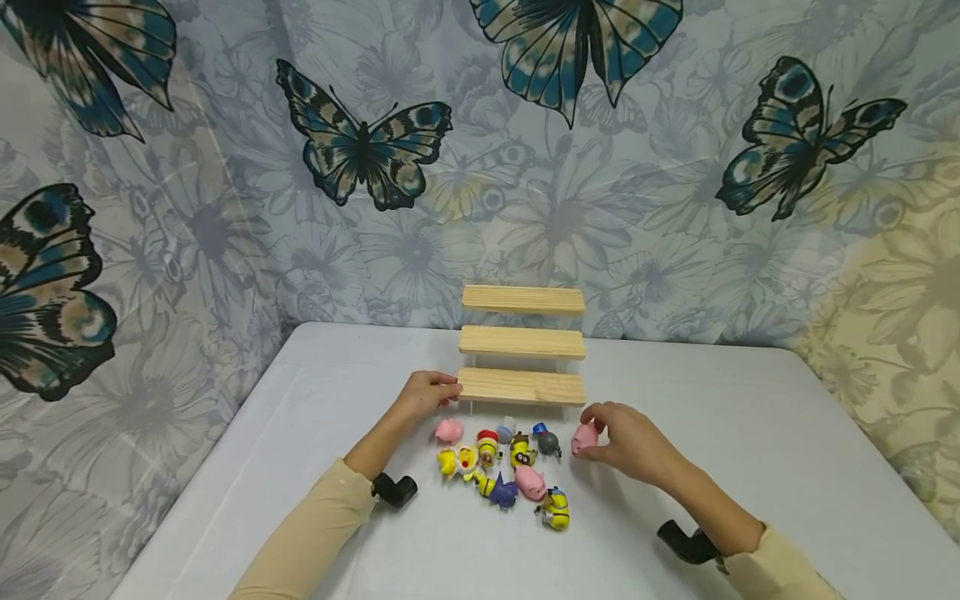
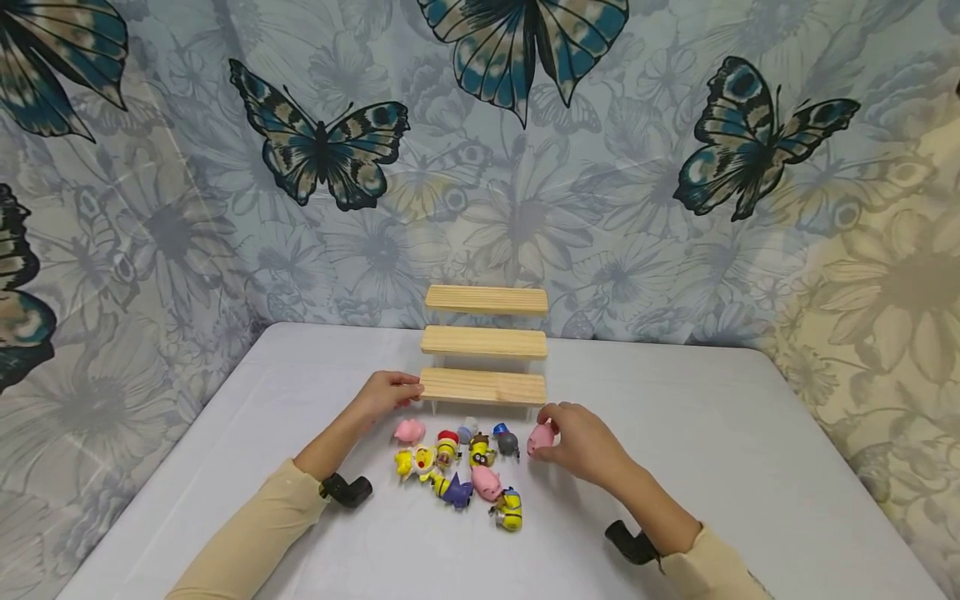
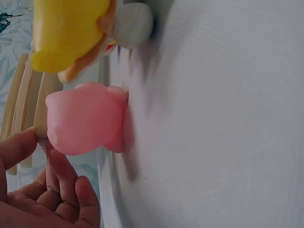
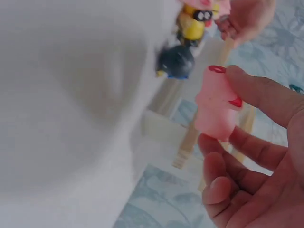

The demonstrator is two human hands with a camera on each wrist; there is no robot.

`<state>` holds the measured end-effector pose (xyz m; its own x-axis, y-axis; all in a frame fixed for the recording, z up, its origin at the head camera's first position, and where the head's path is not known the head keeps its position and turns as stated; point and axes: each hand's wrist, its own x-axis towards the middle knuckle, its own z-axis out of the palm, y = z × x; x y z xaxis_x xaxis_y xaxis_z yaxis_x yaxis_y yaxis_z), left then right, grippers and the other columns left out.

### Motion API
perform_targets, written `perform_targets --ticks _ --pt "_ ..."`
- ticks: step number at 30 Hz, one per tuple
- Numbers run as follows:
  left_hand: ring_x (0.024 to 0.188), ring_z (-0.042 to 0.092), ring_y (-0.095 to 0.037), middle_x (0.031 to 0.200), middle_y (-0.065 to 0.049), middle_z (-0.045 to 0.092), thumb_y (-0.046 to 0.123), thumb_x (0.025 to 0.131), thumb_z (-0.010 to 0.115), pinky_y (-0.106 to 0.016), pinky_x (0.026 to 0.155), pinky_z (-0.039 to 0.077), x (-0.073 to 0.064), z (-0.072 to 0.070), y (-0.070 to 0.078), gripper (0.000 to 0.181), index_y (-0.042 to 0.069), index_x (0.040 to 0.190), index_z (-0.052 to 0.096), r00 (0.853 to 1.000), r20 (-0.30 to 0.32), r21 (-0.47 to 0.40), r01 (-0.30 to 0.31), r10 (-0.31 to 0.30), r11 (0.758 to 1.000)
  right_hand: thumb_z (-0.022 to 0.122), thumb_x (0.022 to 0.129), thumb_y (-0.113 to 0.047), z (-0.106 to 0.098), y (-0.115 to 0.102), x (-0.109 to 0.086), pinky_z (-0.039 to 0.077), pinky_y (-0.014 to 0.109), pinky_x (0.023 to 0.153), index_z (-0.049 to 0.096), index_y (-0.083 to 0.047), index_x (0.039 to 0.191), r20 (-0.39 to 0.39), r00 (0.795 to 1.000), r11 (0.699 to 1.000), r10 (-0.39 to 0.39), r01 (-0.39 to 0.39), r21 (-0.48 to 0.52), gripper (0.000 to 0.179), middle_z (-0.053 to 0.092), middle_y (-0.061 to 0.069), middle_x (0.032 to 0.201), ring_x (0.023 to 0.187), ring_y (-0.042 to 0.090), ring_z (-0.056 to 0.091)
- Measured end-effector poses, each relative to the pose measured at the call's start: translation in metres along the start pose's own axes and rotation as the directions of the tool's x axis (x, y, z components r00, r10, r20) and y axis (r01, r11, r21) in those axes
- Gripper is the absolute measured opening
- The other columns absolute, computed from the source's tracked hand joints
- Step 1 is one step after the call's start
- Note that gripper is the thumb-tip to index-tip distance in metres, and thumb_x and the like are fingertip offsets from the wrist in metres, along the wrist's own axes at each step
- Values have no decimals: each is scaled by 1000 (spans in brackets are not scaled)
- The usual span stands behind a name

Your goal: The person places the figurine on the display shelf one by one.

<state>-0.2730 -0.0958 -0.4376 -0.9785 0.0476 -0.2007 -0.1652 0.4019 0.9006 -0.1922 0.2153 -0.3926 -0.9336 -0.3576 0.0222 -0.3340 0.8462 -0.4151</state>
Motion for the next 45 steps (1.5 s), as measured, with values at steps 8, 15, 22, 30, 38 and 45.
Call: perform_targets --ticks 8,15,22,30,38,45 --pt "72 59 -14 89 -11 74 19 89 69 -28 69 48 0 0 0 31 2 115 67 1000 -21 -27 13 -14 1000 84 75 -24 -9 -5 30 40 27 64 68 -7 102 -46 992 991 -122 124 45 36 63 -1 85 75 18 52" --pt "70 59 -13 87 -11 74 17 89 69 -31 73 51 0 -1 -2 29 0 112 68 1000 -17 -58 7 -8 998 81 78 -23 -6 -15 52 41 26 62 69 -5 109 -18 988 983 -153 154 99 38 64 2 89 73 15 49" --pt "72 62 -16 88 -13 73 15 89 67 -31 74 53 0 -2 -3 28 -1 112 67 1000 -6 -64 -6 6 998 77 81 -16 -3 -31 73 44 26 61 69 -4 113 13 980 978 -197 196 77 35 67 7 94 73 14 52" --pt "75 63 -19 90 -14 73 14 89 67 -33 76 53 -1 -2 -2 28 -2 112 67 1000 5 -66 -7 7 998 79 81 -18 6 -48 99 47 28 68 67 -4 113 17 984 982 -177 175 70 37 69 9 100 78 16 56" --pt "75 63 -18 89 -13 73 15 89 68 -29 73 52 2 0 -2 28 -1 112 67 1000 17 -73 7 -6 997 80 80 -21 21 -64 119 51 36 79 69 -7 114 17 982 979 -190 189 71 38 71 8 103 92 20 63" --pt "71 61 -15 87 -11 73 16 90 67 -26 68 47 3 -3 -1 28 1 113 67 999 25 -84 24 -22 996 75 84 -14 31 -74 131 52 36 80 69 -5 114 5 967 965 -253 253 70 32 71 8 98 91 23 63"
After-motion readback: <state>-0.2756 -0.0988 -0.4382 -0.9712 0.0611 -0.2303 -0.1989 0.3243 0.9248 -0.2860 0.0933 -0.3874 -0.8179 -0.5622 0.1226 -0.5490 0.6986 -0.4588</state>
